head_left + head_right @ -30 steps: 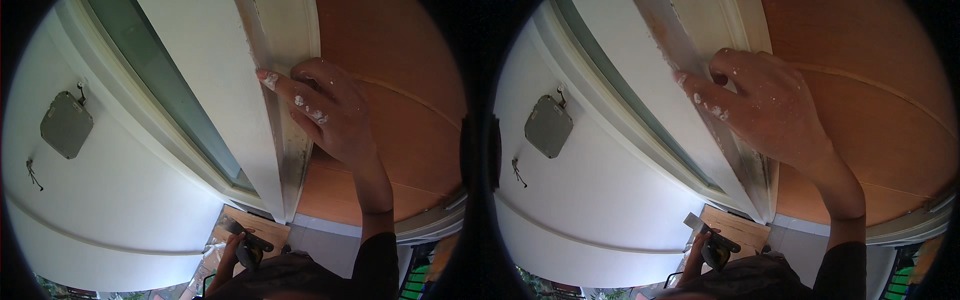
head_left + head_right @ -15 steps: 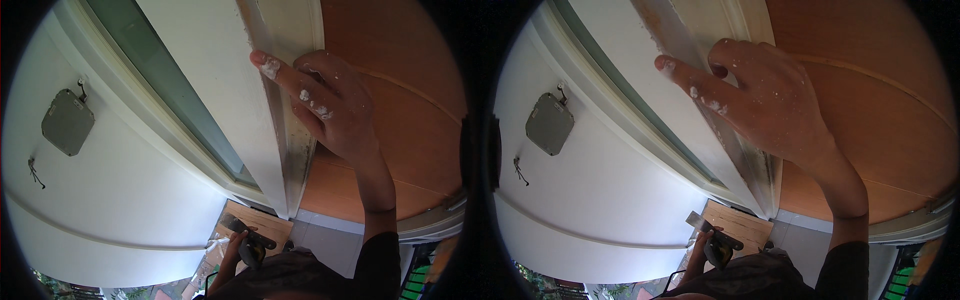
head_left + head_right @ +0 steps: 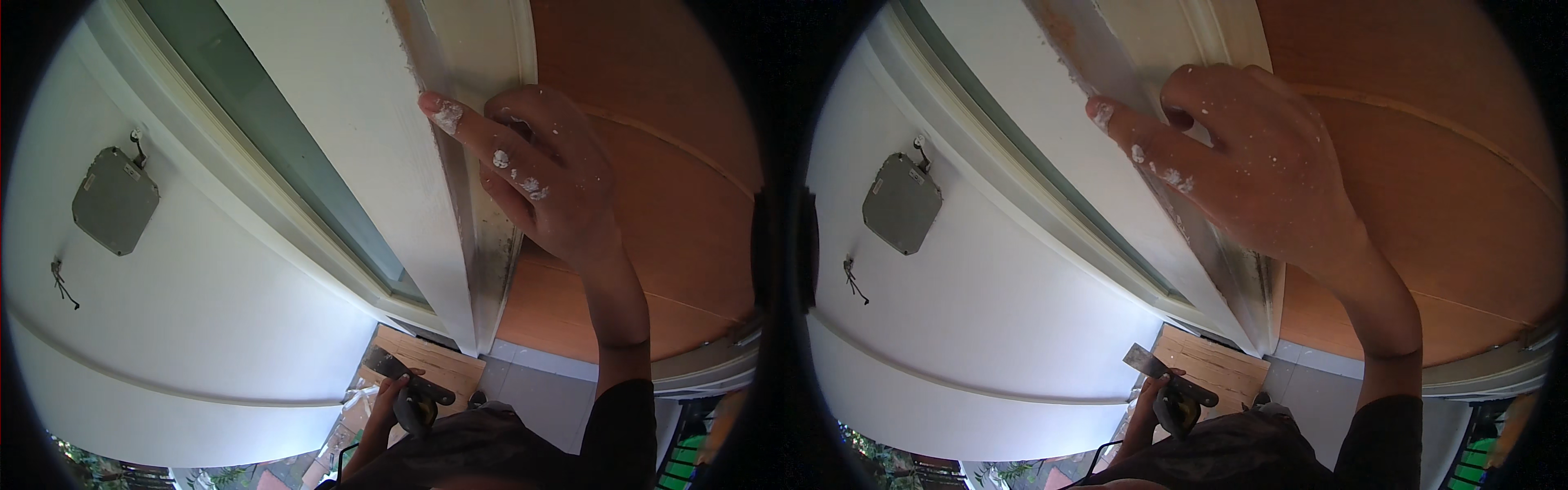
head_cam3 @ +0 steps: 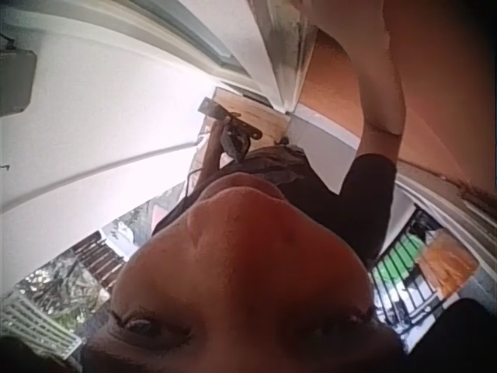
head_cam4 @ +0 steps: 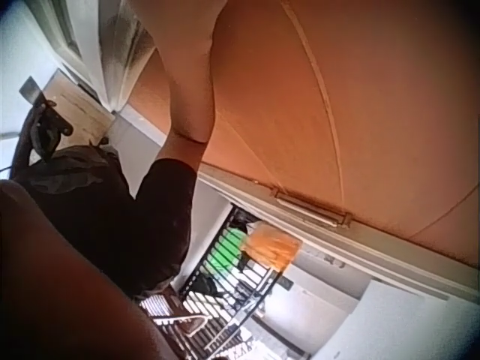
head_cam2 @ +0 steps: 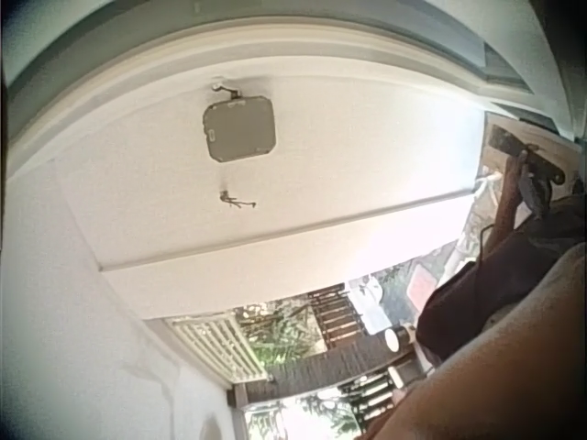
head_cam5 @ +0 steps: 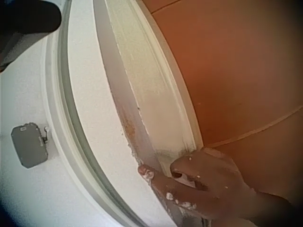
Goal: The person is preparing and painting a wall or door frame using a scraper and a brush.
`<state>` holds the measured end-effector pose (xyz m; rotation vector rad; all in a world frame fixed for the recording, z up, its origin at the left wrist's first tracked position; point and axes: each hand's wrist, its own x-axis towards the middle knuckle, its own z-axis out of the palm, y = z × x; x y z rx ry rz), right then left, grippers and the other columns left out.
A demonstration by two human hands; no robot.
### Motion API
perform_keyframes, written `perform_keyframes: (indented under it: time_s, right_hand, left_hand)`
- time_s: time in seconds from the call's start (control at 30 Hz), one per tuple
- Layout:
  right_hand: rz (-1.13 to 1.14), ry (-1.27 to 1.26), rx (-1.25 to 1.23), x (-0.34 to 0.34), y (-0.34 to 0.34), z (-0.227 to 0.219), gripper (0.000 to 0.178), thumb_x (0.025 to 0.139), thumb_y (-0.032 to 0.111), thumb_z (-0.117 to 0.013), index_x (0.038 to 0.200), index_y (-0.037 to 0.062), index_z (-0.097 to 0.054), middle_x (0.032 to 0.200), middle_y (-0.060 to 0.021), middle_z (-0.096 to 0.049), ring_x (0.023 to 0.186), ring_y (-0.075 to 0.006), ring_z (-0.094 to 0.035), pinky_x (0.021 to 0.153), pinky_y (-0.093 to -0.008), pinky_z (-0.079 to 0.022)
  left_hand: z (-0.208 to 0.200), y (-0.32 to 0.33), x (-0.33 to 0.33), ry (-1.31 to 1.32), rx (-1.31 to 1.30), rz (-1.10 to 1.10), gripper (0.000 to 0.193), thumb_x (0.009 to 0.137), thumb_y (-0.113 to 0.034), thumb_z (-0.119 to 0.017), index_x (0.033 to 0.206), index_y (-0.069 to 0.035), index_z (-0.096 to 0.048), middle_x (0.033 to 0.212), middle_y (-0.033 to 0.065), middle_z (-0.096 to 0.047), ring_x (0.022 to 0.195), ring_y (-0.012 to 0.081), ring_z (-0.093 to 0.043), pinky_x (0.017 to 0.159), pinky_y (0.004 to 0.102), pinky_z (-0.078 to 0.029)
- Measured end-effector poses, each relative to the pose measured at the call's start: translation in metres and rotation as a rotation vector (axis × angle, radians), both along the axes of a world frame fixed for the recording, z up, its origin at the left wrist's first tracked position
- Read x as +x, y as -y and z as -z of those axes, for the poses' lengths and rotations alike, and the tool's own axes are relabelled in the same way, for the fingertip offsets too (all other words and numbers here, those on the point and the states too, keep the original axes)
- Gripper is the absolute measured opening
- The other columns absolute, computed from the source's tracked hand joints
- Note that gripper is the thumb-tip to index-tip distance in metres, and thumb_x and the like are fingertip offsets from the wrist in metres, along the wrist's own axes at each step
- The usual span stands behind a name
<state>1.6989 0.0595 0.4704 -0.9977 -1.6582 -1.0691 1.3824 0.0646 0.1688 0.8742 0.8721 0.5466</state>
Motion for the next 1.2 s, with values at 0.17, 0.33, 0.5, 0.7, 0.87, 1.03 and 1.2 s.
perform_keyframes:
  time_s: [0.17, 0.33, 0.5, 0.7, 0.87, 1.03, 1.2]
  right_hand:
    - [0.016, 0.015, -0.01, -0.001, 0.002, -0.001, 0.056, 0.056, -0.004, -0.066, 0.11, 0.013, -0.065, 0.084, -0.0064, -0.052, 0.071, -0.0196, -0.051, 0.056, -0.0298, -0.043]
    - [-0.018, 0.012, 0.067, -0.002, -0.004, 0.001, 0.055, 0.056, -0.002, -0.067, 0.109, 0.0133, -0.065, 0.082, -0.0059, -0.051, 0.069, -0.0196, -0.05, 0.056, -0.03, -0.042]
    - [0.077, 0.077, 0.049, 0.002, -0.001, 0.0, 0.049, 0.067, 0.009, -0.071, 0.113, 0.0228, -0.062, 0.073, 0.0005, -0.047, 0.063, -0.0111, -0.048, 0.054, -0.0259, -0.04]
    - [0.044, -0.018, -0.063, -0.007, 0.003, -0.001, 0.055, 0.058, -0.006, -0.062, 0.11, 0.013, -0.065, 0.083, -0.0058, -0.051, 0.069, -0.019, -0.05, 0.058, -0.0291, -0.043]
    - [-0.085, -0.117, -0.024, -0.005, 0.0, 0.001, 0.055, 0.062, -0.002, -0.064, 0.113, 0.0167, -0.063, 0.08, -0.0049, -0.049, 0.066, -0.0176, -0.049, 0.058, -0.0296, -0.043]
    - [0.054, 0.018, -0.057, -0.008, 0.003, -0.004, 0.046, 0.068, -0.011, -0.053, 0.108, 0.0067, -0.064, 0.089, -0.0069, -0.055, 0.06, -0.0118, -0.051, 0.051, -0.0233, -0.041]
    - [-0.178, -0.109, -0.001, 0.0, -0.002, 0.001, 0.05, 0.063, -0.01, -0.054, 0.109, 0.0063, -0.064, 0.089, -0.0091, -0.054, 0.061, -0.0141, -0.051, 0.051, -0.0228, -0.041]
  left_hand:
    - [0.002, -0.002, -0.001, 0.015, -0.017, 0.032, 0.034, 0.089, -0.023, -0.048, 0.112, 0.0, -0.059, 0.087, 0.0093, -0.064, 0.076, 0.0158, -0.061, 0.068, 0.0264, -0.048]
    - [0.003, -0.003, -0.005, 0.002, -0.027, 0.013, 0.033, 0.089, -0.023, -0.049, 0.111, -0.001, -0.059, 0.087, 0.009, -0.064, 0.076, 0.0156, -0.061, 0.068, 0.0264, -0.048]
    - [0.003, -0.003, -0.002, 0.033, -0.018, 0.001, 0.031, 0.088, -0.022, -0.05, 0.109, -0.001, -0.06, 0.089, 0.0091, -0.064, 0.078, 0.0162, -0.061, 0.069, 0.027, -0.049]
    - [0.004, -0.006, -0.006, 0.039, -0.043, 0.016, 0.032, 0.088, -0.022, -0.05, 0.109, -0.001, -0.06, 0.091, 0.0097, -0.064, 0.08, 0.018, -0.062, 0.072, 0.0282, -0.049]
    - [0.009, -0.005, -0.009, 0.061, -0.063, 0.03, 0.033, 0.088, -0.022, -0.05, 0.11, 0.0, -0.059, 0.093, 0.0106, -0.064, 0.082, 0.0188, -0.062, 0.072, 0.0286, -0.049]
    - [0.006, -0.004, -0.008, 0.04, -0.029, 0.008, 0.033, 0.088, -0.022, -0.049, 0.11, 0.0, -0.059, 0.093, 0.0116, -0.064, 0.082, 0.0193, -0.062, 0.073, 0.0287, -0.049]
    - [0.009, -0.006, -0.012, 0.074, -0.037, 0.062, 0.033, 0.088, -0.022, -0.049, 0.11, 0.001, -0.059, 0.094, 0.0115, -0.064, 0.084, 0.0186, -0.062, 0.075, 0.0289, -0.049]
